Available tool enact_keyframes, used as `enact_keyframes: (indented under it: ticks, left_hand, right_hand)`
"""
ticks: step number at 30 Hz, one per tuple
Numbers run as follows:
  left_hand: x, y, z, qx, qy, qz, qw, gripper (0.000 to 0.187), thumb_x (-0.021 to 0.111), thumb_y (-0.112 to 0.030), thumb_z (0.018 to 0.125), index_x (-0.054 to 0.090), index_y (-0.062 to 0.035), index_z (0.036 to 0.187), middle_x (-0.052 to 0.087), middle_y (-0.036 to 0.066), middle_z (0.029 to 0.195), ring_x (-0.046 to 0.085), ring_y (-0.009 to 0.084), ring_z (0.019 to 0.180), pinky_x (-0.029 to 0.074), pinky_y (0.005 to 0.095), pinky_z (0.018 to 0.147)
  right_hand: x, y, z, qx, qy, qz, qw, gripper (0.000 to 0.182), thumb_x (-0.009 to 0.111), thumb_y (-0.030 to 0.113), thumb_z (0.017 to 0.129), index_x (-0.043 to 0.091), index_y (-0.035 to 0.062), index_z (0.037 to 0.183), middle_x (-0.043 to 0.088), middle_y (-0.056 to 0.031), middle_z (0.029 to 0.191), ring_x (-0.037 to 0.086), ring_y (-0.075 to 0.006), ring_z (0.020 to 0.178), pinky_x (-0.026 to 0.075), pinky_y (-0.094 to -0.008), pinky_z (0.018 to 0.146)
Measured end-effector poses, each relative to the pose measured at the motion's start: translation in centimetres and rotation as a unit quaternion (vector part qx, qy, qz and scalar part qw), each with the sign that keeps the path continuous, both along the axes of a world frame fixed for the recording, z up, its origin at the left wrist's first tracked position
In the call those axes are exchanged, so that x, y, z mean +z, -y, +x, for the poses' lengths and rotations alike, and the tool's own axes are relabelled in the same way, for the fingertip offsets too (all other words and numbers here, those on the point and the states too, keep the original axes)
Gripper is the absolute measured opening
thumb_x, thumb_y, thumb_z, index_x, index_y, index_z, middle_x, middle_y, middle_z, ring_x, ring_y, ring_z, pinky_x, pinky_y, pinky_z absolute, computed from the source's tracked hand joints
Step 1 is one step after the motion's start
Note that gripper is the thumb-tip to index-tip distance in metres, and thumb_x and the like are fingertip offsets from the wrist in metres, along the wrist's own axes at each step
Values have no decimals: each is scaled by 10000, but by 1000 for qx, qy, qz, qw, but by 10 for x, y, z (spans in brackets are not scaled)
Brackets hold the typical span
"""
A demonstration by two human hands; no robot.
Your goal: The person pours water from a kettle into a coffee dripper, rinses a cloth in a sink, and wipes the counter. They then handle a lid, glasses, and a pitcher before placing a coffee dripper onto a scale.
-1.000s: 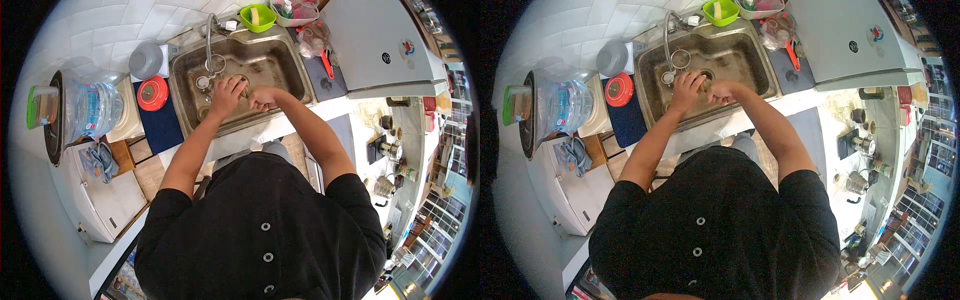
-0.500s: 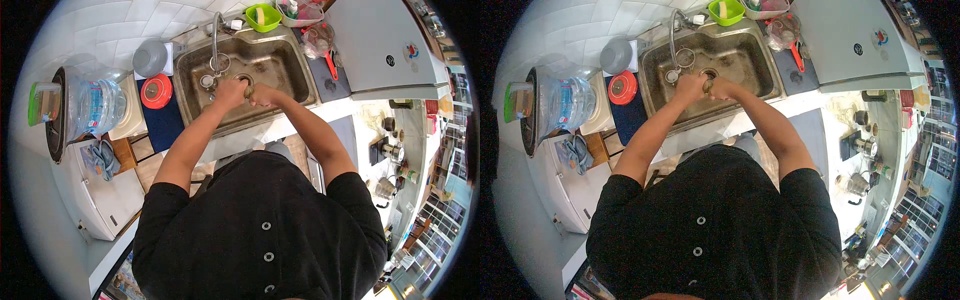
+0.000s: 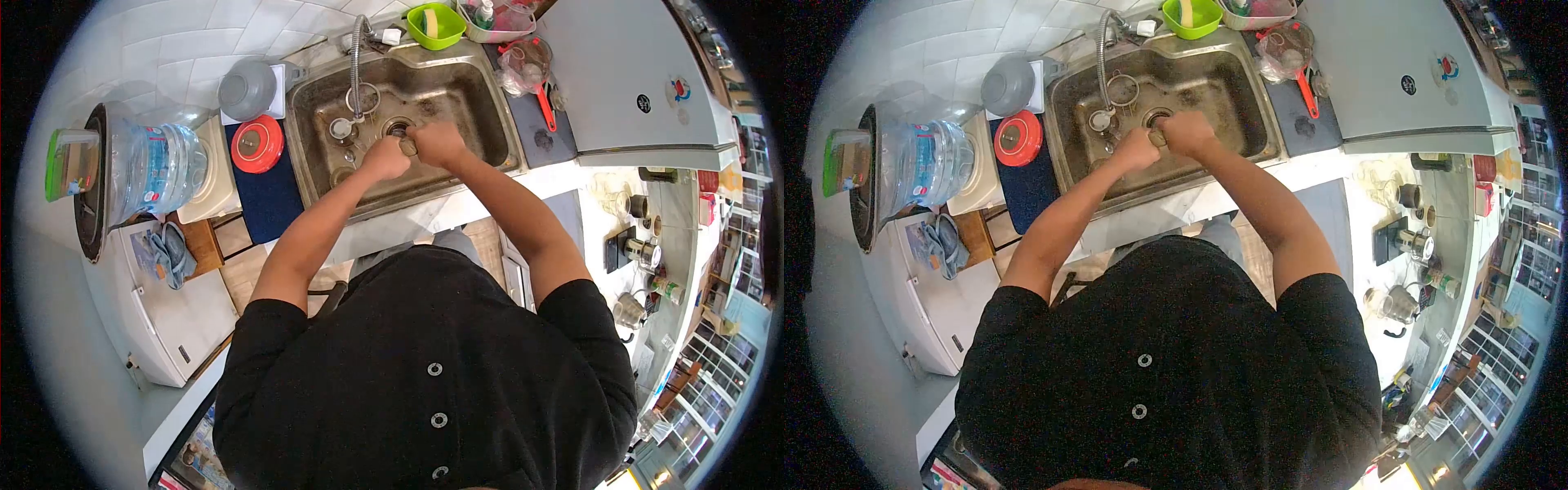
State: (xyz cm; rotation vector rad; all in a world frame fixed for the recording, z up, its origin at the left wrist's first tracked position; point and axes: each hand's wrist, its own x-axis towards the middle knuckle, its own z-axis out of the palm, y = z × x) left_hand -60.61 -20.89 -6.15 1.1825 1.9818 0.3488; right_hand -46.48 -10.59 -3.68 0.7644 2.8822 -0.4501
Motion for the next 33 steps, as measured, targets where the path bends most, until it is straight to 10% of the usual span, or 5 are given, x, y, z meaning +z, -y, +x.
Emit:
enact_keyframes:
  ticks: [8, 20, 30, 33]
  left_hand:
    - [-22, 11, 4, 29, 203, 48, 978, 138, 750, -95, 683, 689, 22, 726, 697, 93, 697, 636, 210, 665, 500, 399, 621]
    - [20, 30, 16, 141, 348, 62, 925, 139, 702, -55, 721, 585, -76, 648, 536, 6, 590, 433, 119, 466, 281, 342, 437]
    - [-16, 33, 8, 154, 421, -18, 894, 113, 704, -84, 712, 620, -46, 647, 553, 19, 574, 476, 148, 454, 312, 353, 427]
    - [-24, 23, -1, 94, 290, -14, 952, 133, 709, -124, 721, 657, -5, 691, 635, 78, 631, 594, 208, 533, 426, 391, 490]
  right_hand:
    - [-3, -6, 9, 97, -121, 90, 984, 103, 622, 222, 884, 653, 153, 954, 711, -104, 784, 719, -344, 682, 541, -492, 558]
    - [3, -13, -3, 140, -221, 164, 951, 102, 625, 274, 873, 636, 188, 929, 665, -69, 674, 671, -299, 552, 495, -441, 449]
    - [-17, -3, -6, 130, -225, 149, 954, 78, 640, 248, 870, 635, 210, 938, 643, -66, 686, 673, -295, 592, 492, -447, 473]
    - [-29, 0, 0, 102, -188, 150, 965, 113, 640, 230, 882, 640, 207, 993, 668, -81, 717, 688, -313, 622, 507, -463, 493]
